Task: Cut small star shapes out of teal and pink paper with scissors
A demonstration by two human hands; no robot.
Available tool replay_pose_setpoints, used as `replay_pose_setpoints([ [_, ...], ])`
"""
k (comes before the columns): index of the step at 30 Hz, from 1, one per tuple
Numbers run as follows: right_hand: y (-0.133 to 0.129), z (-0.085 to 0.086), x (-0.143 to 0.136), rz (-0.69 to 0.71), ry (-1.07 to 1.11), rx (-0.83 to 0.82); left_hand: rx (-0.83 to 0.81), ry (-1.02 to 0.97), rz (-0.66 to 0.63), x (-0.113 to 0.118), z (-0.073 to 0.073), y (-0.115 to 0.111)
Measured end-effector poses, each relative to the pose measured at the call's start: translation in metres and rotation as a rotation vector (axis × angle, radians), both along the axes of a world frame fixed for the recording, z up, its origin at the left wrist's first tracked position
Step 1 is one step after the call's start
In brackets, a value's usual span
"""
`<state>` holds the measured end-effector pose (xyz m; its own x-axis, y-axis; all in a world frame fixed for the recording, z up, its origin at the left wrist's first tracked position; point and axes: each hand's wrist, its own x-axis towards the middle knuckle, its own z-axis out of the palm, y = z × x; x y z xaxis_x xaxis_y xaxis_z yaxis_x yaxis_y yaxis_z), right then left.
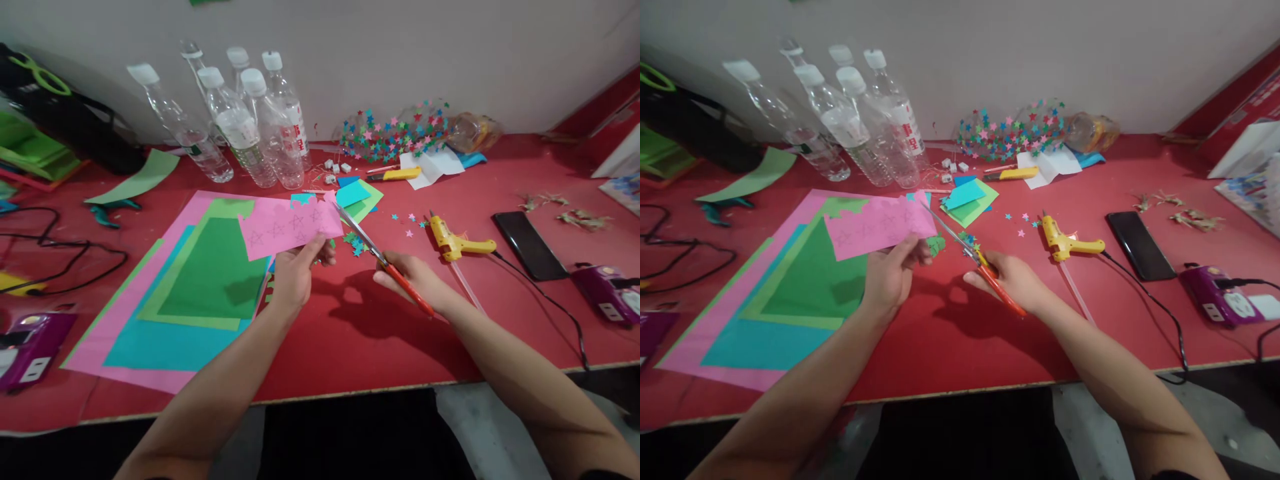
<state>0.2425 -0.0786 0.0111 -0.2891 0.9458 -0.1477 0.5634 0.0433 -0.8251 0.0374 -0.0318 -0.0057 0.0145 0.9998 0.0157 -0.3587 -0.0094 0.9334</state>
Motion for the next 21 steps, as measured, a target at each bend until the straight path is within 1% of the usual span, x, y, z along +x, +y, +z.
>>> replay_pose_setpoints([
  [4, -0.001, 0.002, -0.002, -0.006, -0.098, -0.032, 0.021, 0.005, 0.025, -0.001, 0.000, -0.001],
  [7, -0.003, 0.004, -0.004, 0.005, -0.128, -0.026, 0.022, 0.015, 0.037, -0.002, 0.000, -0.001],
  [10, -0.005, 0.003, -0.004, 0.032, -0.102, -0.057, 0.034, 0.026, 0.007, -0.001, 0.000, -0.002],
  [13, -0.006, 0.000, -0.004, 0.057, -0.073, -0.089, 0.056, 0.014, -0.045, -0.002, 0.000, -0.003],
  [17, -0.007, -0.004, -0.003, 0.103, -0.026, -0.115, 0.081, -0.007, -0.075, -0.003, 0.000, -0.002],
  [21, -0.008, -0.007, -0.004, 0.135, 0.026, -0.145, 0.023, 0.048, -0.068, -0.003, 0.001, -0.001],
])
